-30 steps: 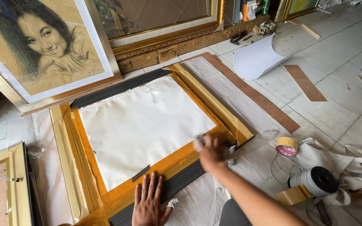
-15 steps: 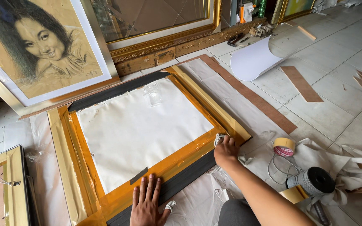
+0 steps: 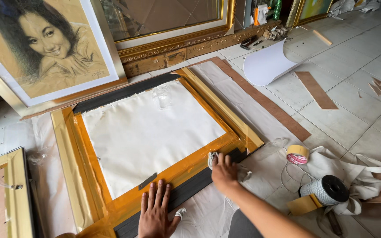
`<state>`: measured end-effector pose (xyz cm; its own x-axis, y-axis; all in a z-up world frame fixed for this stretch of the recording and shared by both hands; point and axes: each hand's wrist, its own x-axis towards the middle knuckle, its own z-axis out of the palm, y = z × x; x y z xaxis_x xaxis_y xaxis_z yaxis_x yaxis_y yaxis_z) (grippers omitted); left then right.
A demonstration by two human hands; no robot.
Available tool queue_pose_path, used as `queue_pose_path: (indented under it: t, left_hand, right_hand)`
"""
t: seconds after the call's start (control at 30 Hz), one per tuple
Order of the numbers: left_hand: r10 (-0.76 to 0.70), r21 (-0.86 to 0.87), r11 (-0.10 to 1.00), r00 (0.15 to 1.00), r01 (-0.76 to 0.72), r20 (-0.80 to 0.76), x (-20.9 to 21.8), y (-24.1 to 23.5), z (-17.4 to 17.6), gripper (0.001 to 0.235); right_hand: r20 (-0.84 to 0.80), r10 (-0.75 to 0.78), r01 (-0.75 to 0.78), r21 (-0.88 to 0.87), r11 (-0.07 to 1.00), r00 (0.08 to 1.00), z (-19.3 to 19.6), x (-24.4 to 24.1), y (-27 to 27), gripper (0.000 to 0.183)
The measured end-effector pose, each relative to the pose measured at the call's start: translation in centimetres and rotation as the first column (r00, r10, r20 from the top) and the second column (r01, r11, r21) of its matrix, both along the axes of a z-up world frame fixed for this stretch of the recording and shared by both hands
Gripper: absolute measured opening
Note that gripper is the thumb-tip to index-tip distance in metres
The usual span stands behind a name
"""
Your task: The person applies masking tape along the edges of a wooden picture frame while sitting on the floor. They use a cloth to wipe the frame surface and smooth the tape, then lift the frame to inspect it before continuing to apply tape to the remaining edges.
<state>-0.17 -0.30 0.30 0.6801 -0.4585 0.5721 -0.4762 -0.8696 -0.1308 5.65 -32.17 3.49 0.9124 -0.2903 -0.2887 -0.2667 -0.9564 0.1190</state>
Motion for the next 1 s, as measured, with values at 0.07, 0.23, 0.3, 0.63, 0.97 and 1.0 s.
queue_pose_path:
  t: [0.07, 0.23, 0.3, 0.63, 0.97, 1.0]
  left_hand:
    - [0.022, 0.036, 0.999, 1.000, -0.022, 0.005, 0.1, 0.5, 0.0, 0.135]
    - [0.044, 0.043, 0.998, 0.998, -0.045, 0.038, -0.3, 0.3, 0.3, 0.144]
    - [0.026, 0.012, 1.000, 0.998, -0.027, 0.063, -0.5, 0.4, 0.6, 0.155]
    - [-0.074, -0.078, 0.994, 0.997, 0.074, -0.004, -2.8, 1.4, -2.6, 0.154]
    - [0.400, -0.592, 0.555, 0.811, -0.585, -0.426, -7.4, 23.4, 10.9, 0.058]
    - [0.383, -0.656, 0.311, 0.723, -0.688, -0.575, -7.2, 24.6, 10.8, 0.078]
  right_hand:
    - [-0.038, -0.073, 0.071, -0.037, 0.997, 0.997, 1.3, 1.6, -3.5, 0.066]
    - [-0.022, -0.745, 0.631, 0.548, 0.549, 0.667, 8.6, 2.0, -4.1, 0.041]
    - [0.031, -0.711, 0.640, 0.408, 0.651, 0.703, 7.3, 2.0, -1.4, 0.054]
    - [0.046, 0.163, -0.169, 0.303, 0.938, 0.986, 4.8, -5.0, 18.3, 0.038]
    - [0.239, 0.292, -0.325, 0.113, 0.939, 0.926, 0.5, -5.6, 19.4, 0.070]
    - [0.235, 0.335, -0.383, 0.199, 0.902, 0.912, 1.2, -5.9, 21.2, 0.071]
